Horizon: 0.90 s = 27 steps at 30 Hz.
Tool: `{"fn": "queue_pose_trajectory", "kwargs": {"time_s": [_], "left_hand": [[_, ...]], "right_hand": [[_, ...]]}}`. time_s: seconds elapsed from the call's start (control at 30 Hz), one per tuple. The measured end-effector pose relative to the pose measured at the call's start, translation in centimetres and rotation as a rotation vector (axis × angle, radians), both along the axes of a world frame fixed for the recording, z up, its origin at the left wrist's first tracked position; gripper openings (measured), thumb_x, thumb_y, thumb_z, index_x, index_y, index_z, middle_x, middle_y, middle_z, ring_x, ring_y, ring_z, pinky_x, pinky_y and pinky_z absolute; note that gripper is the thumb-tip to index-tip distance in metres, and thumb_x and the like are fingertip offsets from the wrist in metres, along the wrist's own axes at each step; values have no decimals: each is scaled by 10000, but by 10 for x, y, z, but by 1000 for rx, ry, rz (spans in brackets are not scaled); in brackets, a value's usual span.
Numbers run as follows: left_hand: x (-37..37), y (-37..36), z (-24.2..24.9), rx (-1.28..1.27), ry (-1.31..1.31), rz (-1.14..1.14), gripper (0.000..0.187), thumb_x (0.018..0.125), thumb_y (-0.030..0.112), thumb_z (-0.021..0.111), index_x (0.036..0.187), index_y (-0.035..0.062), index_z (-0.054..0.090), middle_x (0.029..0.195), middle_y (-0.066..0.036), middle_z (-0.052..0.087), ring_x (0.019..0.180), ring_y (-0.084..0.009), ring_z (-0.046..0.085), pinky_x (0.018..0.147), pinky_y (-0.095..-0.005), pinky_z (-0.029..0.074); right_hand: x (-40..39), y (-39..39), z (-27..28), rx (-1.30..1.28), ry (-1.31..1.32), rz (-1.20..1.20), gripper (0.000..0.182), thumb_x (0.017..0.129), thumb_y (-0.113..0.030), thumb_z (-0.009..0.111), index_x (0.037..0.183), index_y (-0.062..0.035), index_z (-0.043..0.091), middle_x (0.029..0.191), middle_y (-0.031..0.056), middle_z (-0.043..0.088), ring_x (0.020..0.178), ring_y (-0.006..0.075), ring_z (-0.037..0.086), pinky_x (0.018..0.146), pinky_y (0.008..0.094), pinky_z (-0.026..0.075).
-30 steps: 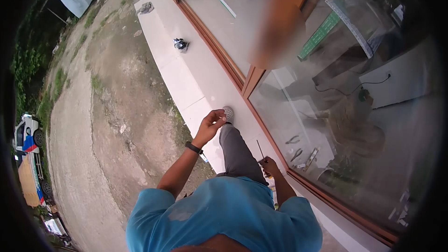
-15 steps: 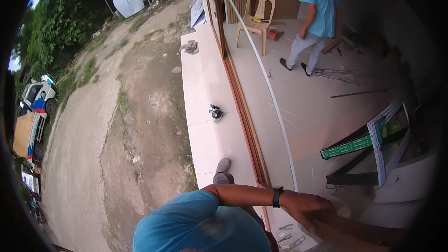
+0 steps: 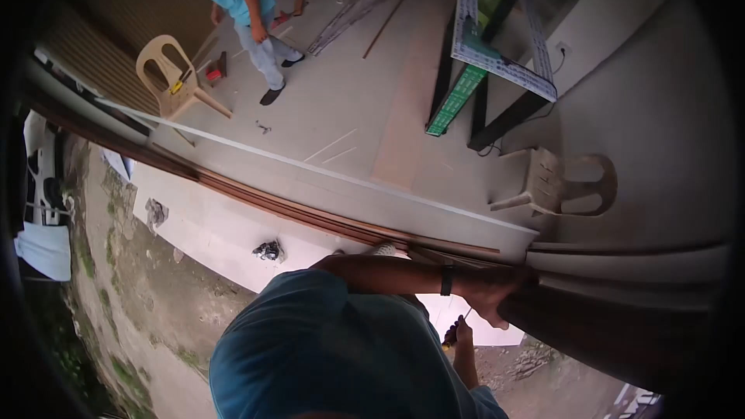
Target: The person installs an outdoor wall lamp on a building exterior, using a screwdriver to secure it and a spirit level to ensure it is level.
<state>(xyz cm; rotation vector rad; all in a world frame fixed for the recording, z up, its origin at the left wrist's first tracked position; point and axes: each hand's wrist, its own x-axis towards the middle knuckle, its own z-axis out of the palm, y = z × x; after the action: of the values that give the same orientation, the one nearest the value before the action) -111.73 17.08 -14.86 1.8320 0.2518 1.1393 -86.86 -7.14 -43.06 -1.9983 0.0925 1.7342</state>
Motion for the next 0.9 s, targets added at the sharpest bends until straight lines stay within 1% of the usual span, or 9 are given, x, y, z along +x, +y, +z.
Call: {"fn": "queue_pose_trajectory", "kwargs": {"time_s": [0.1, 0.2, 0.37, 0.47, 0.53, 0.6, 0.63, 0.8, 0.9], "left_hand": [[-10, 29, 22, -9, 117, -279, 1088, 569, 364, 967, 1419, 84, 347, 1284, -166, 487, 1234, -336, 520, 1078, -438, 423], [0, 38, 19, -75, 24, -488, 1022, 619, 396, 963, 1390, 91, 365, 1313, -121, 458, 1247, -304, 493, 1088, -426, 396], [30, 97, 27, 75, 62, -760, 902, 731, 592, 853, 1335, 53, 456, 1205, -110, 584, 1174, -246, 562, 1055, -404, 425], [87, 133, 28, -359, 13, -1216, 799, 783, 615, 805, 1270, 45, 527, 1125, -78, 624, 1100, -196, 598, 1042, -385, 433], [125, 152, 51, -237, 101, -970, 578, 898, 462, 768, 1234, 40, 560, 1058, -41, 633, 999, -141, 615, 924, -330, 498], [181, 168, 57, -301, 78, -947, 503, 926, 341, 769, 1252, 33, 541, 1038, -34, 627, 978, -118, 610, 867, -283, 507], [215, 172, 53, -513, 16, -1069, 501, 923, 277, 778, 1270, 28, 516, 1014, -27, 623, 945, -103, 604, 850, -257, 503], [359, 207, 49, -497, 33, -970, 504, 926, 263, 767, 1261, -24, 522, 960, -49, 641, 863, -106, 616, 797, -257, 520], [431, 226, 52, -464, 59, -904, 515, 913, 282, 776, 1248, -29, 539, 956, -57, 654, 864, -125, 627, 803, -278, 526]], "right_hand": [[-45, 25, 52, 174, -221, -344, 380, 1025, -442, 567, 881, -103, 473, 671, 46, 473, 515, 196, 506, 442, 347, 461], [-59, 18, 78, 739, -335, -286, 505, 936, -568, 652, 991, -76, 555, 757, 56, 560, 587, 172, 568, 511, 338, 502], [-102, 60, 178, 646, -540, -663, 354, 998, -436, 630, 979, -90, 561, 752, 16, 561, 613, 131, 563, 537, 321, 496], [-116, 69, 215, 640, -668, -717, 333, 1006, -417, 622, 975, -91, 560, 752, 10, 561, 613, 125, 560, 539, 315, 492], [-126, 82, 233, 613, -744, -746, 320, 1012, -405, 617, 973, -93, 559, 751, 6, 561, 613, 121, 558, 540, 311, 490], [-137, 97, 249, 556, -823, -782, 307, 1018, -393, 611, 970, -94, 558, 751, 2, 561, 613, 117, 556, 541, 306, 487], [-142, 105, 253, 524, -870, -788, 301, 1020, -387, 609, 969, -94, 558, 751, 0, 561, 613, 115, 555, 542, 304, 486], [-159, 161, 273, 327, -1074, -890, 271, 1034, -356, 595, 962, -97, 556, 750, -10, 560, 613, 104, 550, 545, 294, 479], [-163, 181, 285, 350, -929, -1138, 292, 1053, -351, 552, 978, -70, 527, 751, 33, 575, 619, 83, 530, 539, 273, 444]]}}
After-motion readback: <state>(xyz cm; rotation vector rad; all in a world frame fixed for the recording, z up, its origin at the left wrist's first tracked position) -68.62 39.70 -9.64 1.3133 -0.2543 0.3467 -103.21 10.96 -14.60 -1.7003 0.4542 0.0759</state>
